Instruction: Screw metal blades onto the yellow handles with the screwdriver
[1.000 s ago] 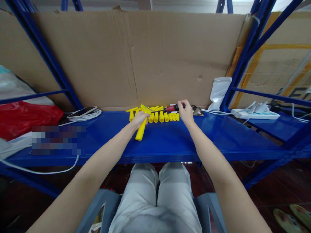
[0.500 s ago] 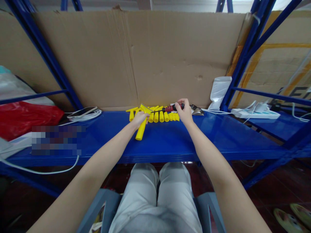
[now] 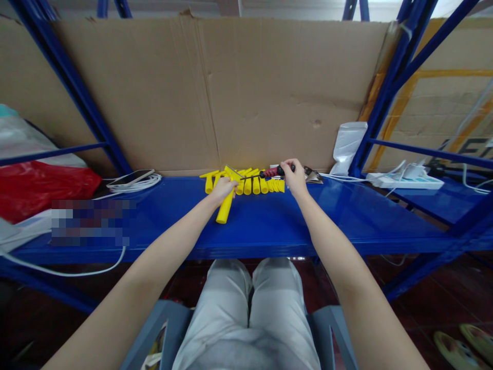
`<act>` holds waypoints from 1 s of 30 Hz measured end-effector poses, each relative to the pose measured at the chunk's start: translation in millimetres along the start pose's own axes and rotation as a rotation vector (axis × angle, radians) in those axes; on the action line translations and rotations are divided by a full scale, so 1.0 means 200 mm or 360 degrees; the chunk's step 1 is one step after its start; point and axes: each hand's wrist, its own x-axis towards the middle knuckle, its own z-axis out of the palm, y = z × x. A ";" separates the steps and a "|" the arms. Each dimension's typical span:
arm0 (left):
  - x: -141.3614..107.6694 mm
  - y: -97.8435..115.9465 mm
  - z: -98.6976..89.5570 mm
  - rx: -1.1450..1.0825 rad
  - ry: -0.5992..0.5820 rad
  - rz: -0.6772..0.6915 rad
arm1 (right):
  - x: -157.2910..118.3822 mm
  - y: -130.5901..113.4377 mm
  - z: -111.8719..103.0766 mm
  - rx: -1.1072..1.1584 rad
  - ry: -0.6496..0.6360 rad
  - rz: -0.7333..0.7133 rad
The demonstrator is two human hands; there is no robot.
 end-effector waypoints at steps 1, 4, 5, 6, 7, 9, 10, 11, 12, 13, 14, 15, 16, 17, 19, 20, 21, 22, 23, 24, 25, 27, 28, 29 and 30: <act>0.00 0.00 0.00 -0.0004 0.0012 0.0005 | 0.00 0.00 0.00 -0.0017 -0.0006 -0.0006; 0.01 -0.01 0.00 -0.0004 0.0042 0.0014 | -0.01 0.01 0.00 -0.0037 -0.0008 0.0024; 0.01 -0.01 0.00 0.0007 0.0049 0.0017 | -0.01 0.01 0.00 -0.0014 -0.0015 0.0059; 0.01 -0.01 0.00 0.0023 0.0054 0.0019 | 0.00 0.01 0.00 0.0022 -0.0021 0.0103; 0.01 -0.01 0.00 0.0037 0.0057 0.0024 | 0.00 0.01 0.01 0.0067 -0.0022 0.0153; 0.01 -0.01 0.00 0.0050 0.0061 0.0039 | 0.00 0.00 0.01 0.0163 -0.0024 0.0254; 0.01 -0.01 0.00 0.0045 0.0062 0.0047 | 0.00 -0.01 0.01 0.0203 -0.0028 0.0296; 0.01 -0.01 0.00 0.0035 0.0059 0.0052 | 0.00 -0.02 0.01 0.0231 -0.0037 0.0324; 0.01 -0.01 0.00 0.0024 0.0057 0.0052 | 0.00 -0.02 0.01 0.0244 -0.0049 0.0337; 0.01 -0.01 0.00 0.0016 0.0059 0.0047 | 0.00 -0.02 0.01 0.0240 -0.0065 0.0334; 0.01 -0.01 0.00 0.0011 0.0064 0.0038 | 0.00 -0.03 0.01 0.0224 -0.0082 0.0318; 0.01 -0.02 0.00 0.0008 0.0071 0.0029 | -0.01 -0.02 0.01 0.0207 -0.0096 0.0295; 0.02 -0.02 0.00 0.0006 0.0079 0.0022 | -0.01 -0.02 0.00 0.0198 -0.0107 0.0273; 0.02 -0.02 0.00 0.0002 0.0082 0.0018 | -0.01 -0.02 0.00 0.0201 -0.0110 0.0264; 0.02 -0.02 0.00 -0.0008 0.0070 0.0018 | -0.01 -0.01 0.00 0.0226 -0.0096 0.0298; 0.01 -0.01 0.00 -0.0011 0.0064 0.0020 | 0.00 -0.01 0.00 0.0234 -0.0082 0.0328; 0.01 -0.01 0.00 -0.0011 0.0060 0.0024 | 0.00 -0.01 0.00 0.0239 -0.0070 0.0356; 0.01 -0.01 0.00 -0.0010 0.0058 0.0029 | 0.01 -0.01 0.00 0.0246 -0.0068 0.0374; 0.01 0.00 0.00 -0.0010 0.0059 0.0035 | 0.01 -0.01 0.00 0.0258 -0.0074 0.0378; 0.00 0.00 0.00 -0.0013 0.0059 0.0042 | 0.01 -0.01 0.00 0.0274 -0.0081 0.0369; 0.00 0.00 0.00 -0.0016 0.0056 0.0048 | 0.01 -0.01 -0.01 0.0289 -0.0089 0.0354; 0.00 0.00 0.00 -0.0009 0.0047 0.0051 | 0.01 0.00 -0.01 0.0282 -0.0097 0.0334; 0.00 0.00 0.00 0.0002 0.0047 0.0049 | 0.00 0.00 -0.01 0.0259 -0.0095 0.0328; 0.00 0.00 0.00 0.0014 0.0049 0.0047 | 0.00 -0.01 -0.01 0.0224 -0.0089 0.0318; 0.00 0.00 0.00 0.0021 0.0053 0.0047 | -0.01 -0.01 -0.01 0.0184 -0.0082 0.0304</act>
